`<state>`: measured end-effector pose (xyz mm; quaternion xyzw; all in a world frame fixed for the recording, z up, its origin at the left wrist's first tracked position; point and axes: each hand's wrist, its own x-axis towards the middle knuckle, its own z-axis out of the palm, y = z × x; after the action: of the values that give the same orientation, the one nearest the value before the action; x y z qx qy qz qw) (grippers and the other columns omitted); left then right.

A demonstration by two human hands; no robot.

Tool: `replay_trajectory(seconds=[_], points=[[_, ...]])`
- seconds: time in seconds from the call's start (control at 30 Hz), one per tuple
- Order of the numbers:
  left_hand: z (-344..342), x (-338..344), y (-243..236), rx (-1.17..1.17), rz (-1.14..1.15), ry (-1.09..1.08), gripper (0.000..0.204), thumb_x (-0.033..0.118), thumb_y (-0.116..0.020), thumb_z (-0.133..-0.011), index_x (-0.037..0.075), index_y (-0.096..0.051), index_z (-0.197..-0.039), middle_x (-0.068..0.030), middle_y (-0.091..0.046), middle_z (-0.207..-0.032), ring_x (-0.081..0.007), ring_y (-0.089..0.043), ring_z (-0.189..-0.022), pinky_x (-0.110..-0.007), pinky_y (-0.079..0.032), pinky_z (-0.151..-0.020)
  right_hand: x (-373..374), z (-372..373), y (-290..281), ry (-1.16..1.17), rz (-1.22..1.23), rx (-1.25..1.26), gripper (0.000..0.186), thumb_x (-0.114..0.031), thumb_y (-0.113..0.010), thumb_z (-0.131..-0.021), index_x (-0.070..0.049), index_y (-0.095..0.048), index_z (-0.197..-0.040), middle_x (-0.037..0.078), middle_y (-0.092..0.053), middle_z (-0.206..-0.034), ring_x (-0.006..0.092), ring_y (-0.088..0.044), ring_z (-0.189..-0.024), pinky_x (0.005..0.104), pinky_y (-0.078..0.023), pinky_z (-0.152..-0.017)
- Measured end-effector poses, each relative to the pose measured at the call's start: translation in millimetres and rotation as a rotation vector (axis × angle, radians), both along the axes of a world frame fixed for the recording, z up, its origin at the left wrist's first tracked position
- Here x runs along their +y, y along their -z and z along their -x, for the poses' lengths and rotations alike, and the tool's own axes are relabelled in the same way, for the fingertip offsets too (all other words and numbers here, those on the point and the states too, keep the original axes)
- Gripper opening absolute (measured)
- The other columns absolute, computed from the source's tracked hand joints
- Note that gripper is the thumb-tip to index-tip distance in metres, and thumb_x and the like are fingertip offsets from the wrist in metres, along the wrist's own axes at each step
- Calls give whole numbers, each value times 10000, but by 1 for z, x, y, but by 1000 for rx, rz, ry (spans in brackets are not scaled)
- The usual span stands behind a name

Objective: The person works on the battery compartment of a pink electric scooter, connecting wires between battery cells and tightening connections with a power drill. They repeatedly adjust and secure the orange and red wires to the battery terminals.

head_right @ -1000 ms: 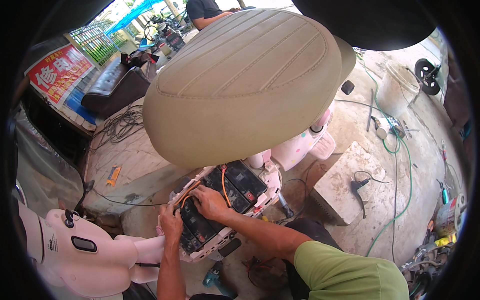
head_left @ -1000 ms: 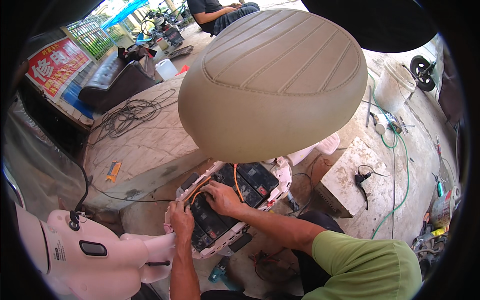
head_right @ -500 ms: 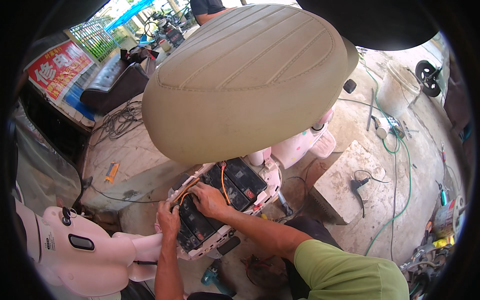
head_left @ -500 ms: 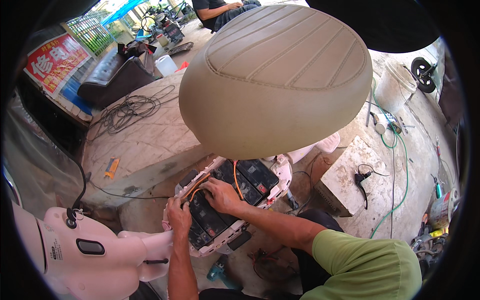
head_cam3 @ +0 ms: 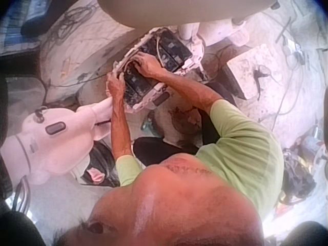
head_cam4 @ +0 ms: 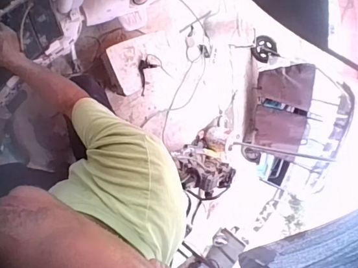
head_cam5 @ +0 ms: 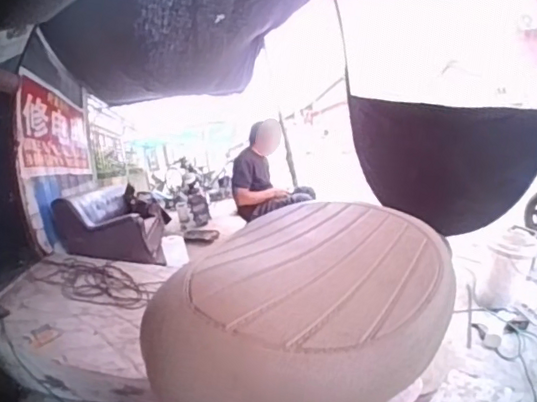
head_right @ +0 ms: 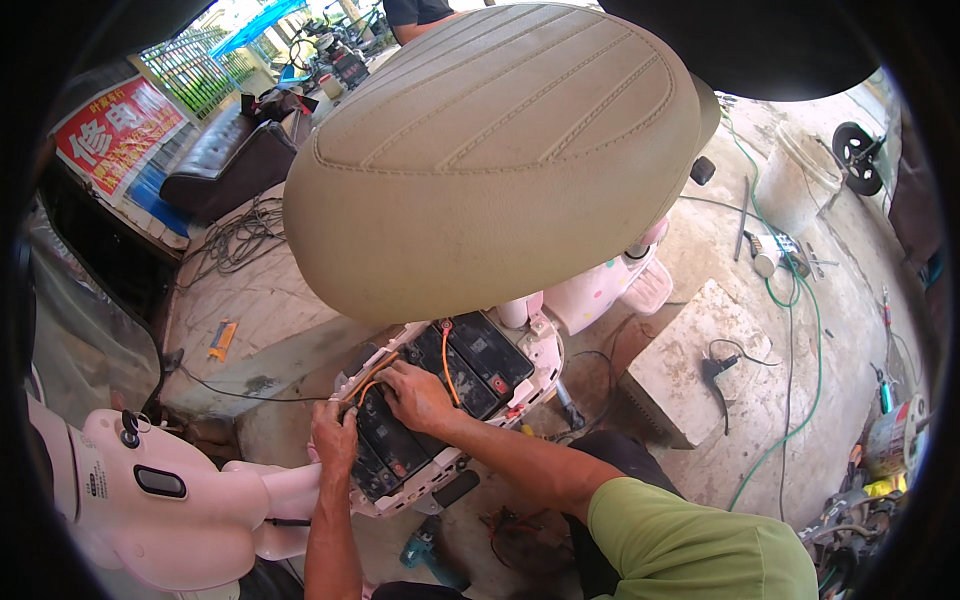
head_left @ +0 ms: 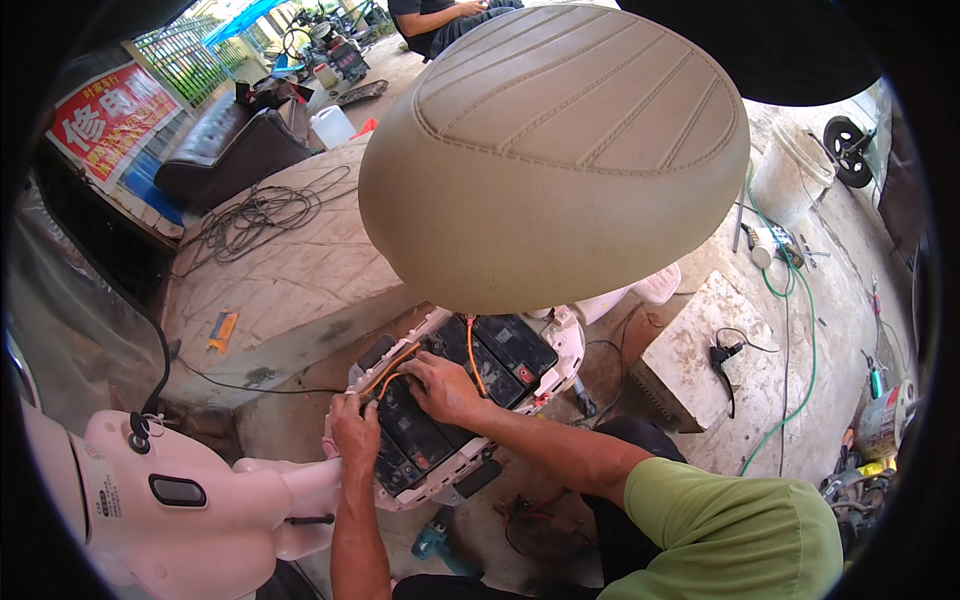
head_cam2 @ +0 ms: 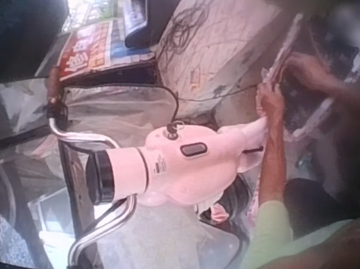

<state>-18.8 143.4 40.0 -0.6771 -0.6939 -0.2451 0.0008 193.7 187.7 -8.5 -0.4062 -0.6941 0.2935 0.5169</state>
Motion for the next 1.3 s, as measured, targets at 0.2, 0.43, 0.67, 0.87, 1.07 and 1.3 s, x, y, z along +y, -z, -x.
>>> replay_trajectory(seconds=[0.2, 0.43, 0.67, 0.87, 1.07, 1.3], points=[[7, 4, 10, -9, 19, 2, 145, 54, -760, -912, -13, -765, -1041, -200, -692, -1099, -426, -696, -1060, -508, -534, -949, 0, 0, -1, -8, 3, -7, 299, -92, -739, -913, -47, -749, -1209, 190, -726, -1160, 424, -728, -1070, 497, -609, -910], [7, 4, 11, 58, 7, 52, 137, 64, -757, -903, 16, -766, -1031, -195, -683, -1111, -423, -666, -1073, -521, -512, -962, 0, 2, 1, 6, -14, -3, 300, -90, -734, -913, -66, -749, -1212, 184, -726, -1146, 418, -727, -1069, 495, -606, -908], [5, 2, 1, -42, 69, -9, 180, 112, -786, -922, 13, -762, -1070, -198, -680, -1149, -441, -668, -1080, -521, -524, -972, 2, 4, 6, -3, -5, -2, 295, -97, -730, -921, -69, -749, -1214, 181, -725, -1145, 416, -728, -1070, 498, -605, -919], [-1, 2, 1, 97, 38, -41, 145, 106, -781, -933, 0, -753, -1029, -212, -683, -1113, -446, -694, -1032, -523, -533, -923, 3, 3, 7, -2, 6, -8, 295, -94, -731, -921, -69, -748, -1215, 180, -725, -1145, 415, -729, -1066, 498, -605, -919], [9, 5, 15, 95, -14, 11, 133, 101, -767, -931, 3, -754, -1020, -204, -685, -1087, -434, -695, -1016, -524, -534, -912, 1, 3, 2, -3, -12, 1, 306, -84, -736, -914, -66, -749, -1219, 179, -723, -1142, 416, -728, -1065, 495, -604, -918], [10, 4, 8, 2, 65, 18, 181, 84, -776, -897, 13, -747, -1061, -195, -677, -1110, -433, -652, -1104, -537, -512, -954, 1, 3, 3, 9, -29, -4, 309, -81, -742, -906, -59, -749, -1214, 177, -722, -1134, 411, -727, -1062, 483, -604, -913]])
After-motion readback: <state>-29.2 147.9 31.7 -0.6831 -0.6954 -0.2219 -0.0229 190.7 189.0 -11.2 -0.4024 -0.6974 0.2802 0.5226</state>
